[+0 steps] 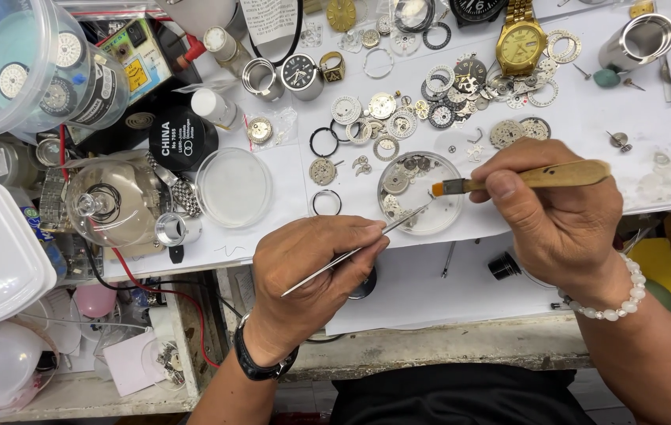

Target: Cleaning and inspecting tiny watch movement components using tweezers, a brush, and a hand blower at a repair bench.

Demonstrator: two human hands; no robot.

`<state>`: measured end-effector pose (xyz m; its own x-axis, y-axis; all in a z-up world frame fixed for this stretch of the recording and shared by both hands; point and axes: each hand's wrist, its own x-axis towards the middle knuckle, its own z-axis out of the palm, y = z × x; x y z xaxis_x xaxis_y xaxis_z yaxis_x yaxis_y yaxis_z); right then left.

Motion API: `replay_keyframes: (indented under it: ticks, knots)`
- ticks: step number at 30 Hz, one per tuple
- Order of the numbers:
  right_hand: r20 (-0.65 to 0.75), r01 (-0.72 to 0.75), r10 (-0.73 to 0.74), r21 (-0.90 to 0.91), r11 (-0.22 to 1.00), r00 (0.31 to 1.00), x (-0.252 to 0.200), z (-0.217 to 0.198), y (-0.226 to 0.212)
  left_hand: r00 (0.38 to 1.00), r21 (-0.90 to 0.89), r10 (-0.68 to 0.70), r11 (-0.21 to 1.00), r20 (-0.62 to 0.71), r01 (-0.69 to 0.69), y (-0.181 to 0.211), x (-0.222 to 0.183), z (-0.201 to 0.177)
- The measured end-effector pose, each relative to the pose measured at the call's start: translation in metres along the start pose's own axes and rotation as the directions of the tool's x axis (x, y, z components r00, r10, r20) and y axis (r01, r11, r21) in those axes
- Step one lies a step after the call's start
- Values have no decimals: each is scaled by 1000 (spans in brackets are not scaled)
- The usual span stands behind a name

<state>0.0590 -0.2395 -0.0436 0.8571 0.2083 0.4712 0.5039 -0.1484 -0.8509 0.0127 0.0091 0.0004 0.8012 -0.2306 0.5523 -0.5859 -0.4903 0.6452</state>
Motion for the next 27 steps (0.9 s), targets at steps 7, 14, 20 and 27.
replay_keyframes:
  ticks: [7,14,20,27]
  knots:
    - [144,179,-154,-175,968,977,13,2,-6,1000,3,-15,1000,-20,15,-2,-2,3]
    - [162,175,-147,-173,969,976,10,1,-7,1000,13,-11,1000,-21,11,-1,-3,3]
    - [154,147,-118,-188,971,981,11,2,-8,1000,6,-11,1000,-23,11,-1,-2,4]
    - [91,132,-119,-147,980,989,12,2,-8,998,-13,-30,999,-47,29,1,-1,6]
